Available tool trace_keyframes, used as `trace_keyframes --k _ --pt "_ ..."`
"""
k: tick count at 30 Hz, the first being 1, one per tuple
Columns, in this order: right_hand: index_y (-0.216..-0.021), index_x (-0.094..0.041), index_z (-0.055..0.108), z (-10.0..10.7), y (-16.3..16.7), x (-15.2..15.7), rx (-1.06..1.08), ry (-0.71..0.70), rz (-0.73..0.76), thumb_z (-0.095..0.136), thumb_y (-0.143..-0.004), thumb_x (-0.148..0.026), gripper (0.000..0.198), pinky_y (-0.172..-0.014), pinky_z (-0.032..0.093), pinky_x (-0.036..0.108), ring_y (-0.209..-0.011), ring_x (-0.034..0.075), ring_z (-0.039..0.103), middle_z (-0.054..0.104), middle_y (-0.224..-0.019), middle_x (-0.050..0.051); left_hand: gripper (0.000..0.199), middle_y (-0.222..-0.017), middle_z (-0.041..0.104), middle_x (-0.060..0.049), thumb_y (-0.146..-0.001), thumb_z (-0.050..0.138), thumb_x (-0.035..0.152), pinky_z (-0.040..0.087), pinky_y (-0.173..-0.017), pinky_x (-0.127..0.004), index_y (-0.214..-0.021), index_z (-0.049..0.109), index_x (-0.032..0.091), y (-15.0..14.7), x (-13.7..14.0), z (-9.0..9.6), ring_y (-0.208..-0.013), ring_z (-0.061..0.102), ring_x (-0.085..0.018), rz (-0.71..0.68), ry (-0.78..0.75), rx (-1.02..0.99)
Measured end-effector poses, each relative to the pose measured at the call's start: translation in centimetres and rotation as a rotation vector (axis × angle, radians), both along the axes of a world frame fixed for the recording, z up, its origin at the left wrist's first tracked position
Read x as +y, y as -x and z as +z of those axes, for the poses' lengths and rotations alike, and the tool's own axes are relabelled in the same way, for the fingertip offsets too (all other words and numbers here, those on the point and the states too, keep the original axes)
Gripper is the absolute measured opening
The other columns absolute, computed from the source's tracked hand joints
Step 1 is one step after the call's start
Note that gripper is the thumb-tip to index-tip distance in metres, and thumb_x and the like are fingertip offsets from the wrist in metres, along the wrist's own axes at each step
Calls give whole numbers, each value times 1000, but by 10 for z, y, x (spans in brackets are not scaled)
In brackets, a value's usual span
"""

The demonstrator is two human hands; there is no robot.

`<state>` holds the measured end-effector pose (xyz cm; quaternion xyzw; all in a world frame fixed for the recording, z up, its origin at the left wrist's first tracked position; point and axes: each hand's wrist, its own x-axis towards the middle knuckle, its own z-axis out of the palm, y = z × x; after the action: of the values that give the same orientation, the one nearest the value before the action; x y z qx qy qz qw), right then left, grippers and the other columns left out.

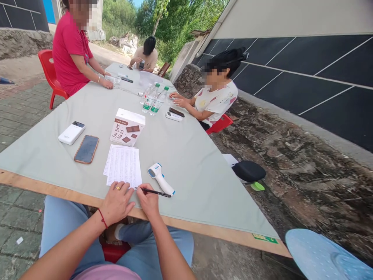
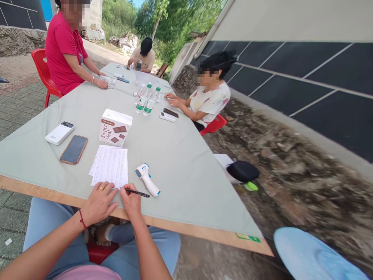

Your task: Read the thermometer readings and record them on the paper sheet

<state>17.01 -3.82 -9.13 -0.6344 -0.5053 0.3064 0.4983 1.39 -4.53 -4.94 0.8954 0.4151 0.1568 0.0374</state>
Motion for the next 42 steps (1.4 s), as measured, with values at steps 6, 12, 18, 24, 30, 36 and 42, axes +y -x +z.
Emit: trace_keyframes --k 6,12,18,24,30,36,42 --pt "-67 -20 55 -2 -2 0 -28 -19 6 52 -73 -33 14 -59 40 28 -57 14 47 54 -59 -3 37 -117 54 -10 -88 54 39 34 -95 -44 -119 53 18 0 0 -2 -107 46 -27 4 -1 -1" --pt "-66 -20 55 -3 -2 -1 -29 -38 -3 53 -73 -33 14 -58 40 27 -56 14 47 52 -57 -4 37 -117 54 -10 -88 54 38 34 -95 -44 -119 53 18 0 1 -1 -107 46 -28 5 1 -2" --pt "-67 -21 55 -2 -1 -1 -34 -23 -20 52 -73 -34 14 -58 40 28 -56 14 46 52 -57 -4 37 -116 54 -10 -87 56 39 35 -94 -44 -118 53 18 -1 0 -2 -106 46 -28 3 -5 -4" --pt "-67 -21 54 -4 -2 -1 -45 -13 -17 52 -72 -34 14 -59 40 28 -57 14 47 53 -58 -4 36 -116 54 -10 -87 55 39 35 -94 -44 -117 53 18 -1 1 -1 -106 46 -27 5 -8 2" --pt "-66 -21 54 -6 -2 0 -28 -24 -28 52 -71 -34 14 -59 40 28 -56 14 47 52 -57 -4 37 -116 54 -10 -87 56 39 35 -93 -43 -118 53 19 0 0 0 -106 46 -27 9 -7 11" --pt "-67 -21 54 -5 -2 -1 -15 -4 -56 53 -72 -36 15 -58 40 28 -56 14 47 52 -56 -4 36 -115 54 -10 -88 55 39 35 -93 -44 -117 53 19 -1 0 0 -105 47 -27 7 -4 13" --pt "-67 -21 53 -6 -2 0 -33 -15 -23 52 -74 -35 15 -58 40 27 -56 14 47 52 -57 -4 35 -116 53 -11 -88 54 38 35 -93 -45 -117 53 20 -1 0 -2 -106 46 -27 9 -7 -5"
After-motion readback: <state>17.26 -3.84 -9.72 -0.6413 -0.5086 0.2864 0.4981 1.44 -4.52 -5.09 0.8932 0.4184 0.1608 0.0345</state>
